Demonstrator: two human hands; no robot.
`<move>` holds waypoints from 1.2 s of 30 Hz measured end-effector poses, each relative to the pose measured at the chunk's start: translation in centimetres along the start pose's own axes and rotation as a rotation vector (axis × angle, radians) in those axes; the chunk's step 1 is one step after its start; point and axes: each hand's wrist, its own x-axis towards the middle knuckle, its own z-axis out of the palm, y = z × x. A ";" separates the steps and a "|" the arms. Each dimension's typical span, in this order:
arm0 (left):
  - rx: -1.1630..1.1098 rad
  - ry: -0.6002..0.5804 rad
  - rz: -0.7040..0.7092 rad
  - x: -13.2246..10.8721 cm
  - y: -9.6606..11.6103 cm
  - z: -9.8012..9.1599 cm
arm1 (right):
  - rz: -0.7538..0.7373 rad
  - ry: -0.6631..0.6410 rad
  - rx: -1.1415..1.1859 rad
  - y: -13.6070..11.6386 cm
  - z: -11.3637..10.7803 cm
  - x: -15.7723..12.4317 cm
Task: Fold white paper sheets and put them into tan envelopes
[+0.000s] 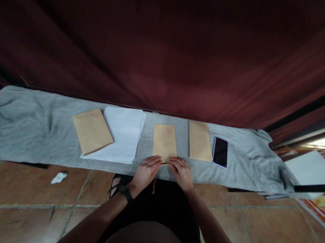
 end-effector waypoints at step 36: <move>0.211 -0.096 0.123 -1.9 0.5 0.6 | 0.014 0.059 -0.112 -3.7 1.4 -0.9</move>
